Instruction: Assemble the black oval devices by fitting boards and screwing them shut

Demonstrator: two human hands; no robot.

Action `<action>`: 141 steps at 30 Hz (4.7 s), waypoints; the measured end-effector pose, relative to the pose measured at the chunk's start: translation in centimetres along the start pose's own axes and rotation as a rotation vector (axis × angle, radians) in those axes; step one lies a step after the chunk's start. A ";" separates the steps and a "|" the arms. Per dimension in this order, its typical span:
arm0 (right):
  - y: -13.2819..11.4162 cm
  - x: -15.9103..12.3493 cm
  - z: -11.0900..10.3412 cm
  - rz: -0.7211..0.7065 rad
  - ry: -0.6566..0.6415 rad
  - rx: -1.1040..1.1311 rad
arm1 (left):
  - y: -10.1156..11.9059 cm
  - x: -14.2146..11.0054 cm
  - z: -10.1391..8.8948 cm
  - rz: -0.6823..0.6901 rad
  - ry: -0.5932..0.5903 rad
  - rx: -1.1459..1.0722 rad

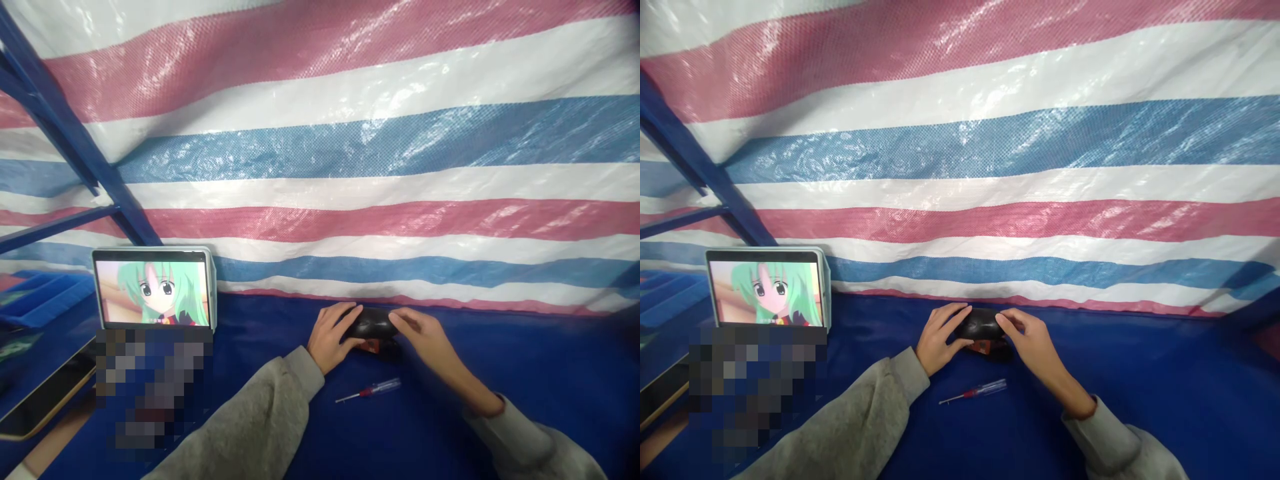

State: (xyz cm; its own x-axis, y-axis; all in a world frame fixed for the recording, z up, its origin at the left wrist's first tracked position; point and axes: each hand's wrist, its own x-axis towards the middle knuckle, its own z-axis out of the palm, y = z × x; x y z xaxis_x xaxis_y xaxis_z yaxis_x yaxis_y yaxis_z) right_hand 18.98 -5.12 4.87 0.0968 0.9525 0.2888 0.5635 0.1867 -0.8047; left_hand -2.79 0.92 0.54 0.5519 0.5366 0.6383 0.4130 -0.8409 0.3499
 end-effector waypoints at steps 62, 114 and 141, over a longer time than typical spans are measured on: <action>3.3 -1.0 1.2 -0.302 -0.446 -0.444 | 0.3 0.6 -0.3 -0.220 -0.378 -0.168; 0.6 -0.2 -0.4 -0.197 -0.024 -0.396 | 0.6 0.6 -0.6 -0.085 -0.237 -0.085; -8.9 2.6 -3.3 -0.267 -0.417 -0.445 | 0.5 0.9 -1.4 -0.276 -0.010 -0.334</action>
State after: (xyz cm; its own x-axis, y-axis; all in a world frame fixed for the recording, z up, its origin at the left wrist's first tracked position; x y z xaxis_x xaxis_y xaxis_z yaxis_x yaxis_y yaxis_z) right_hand 16.95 -5.10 14.45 -0.3682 0.9172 0.1520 0.8176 0.3973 -0.4168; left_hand -3.08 0.84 2.26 0.4613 0.7437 0.4838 0.2894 -0.6416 0.7103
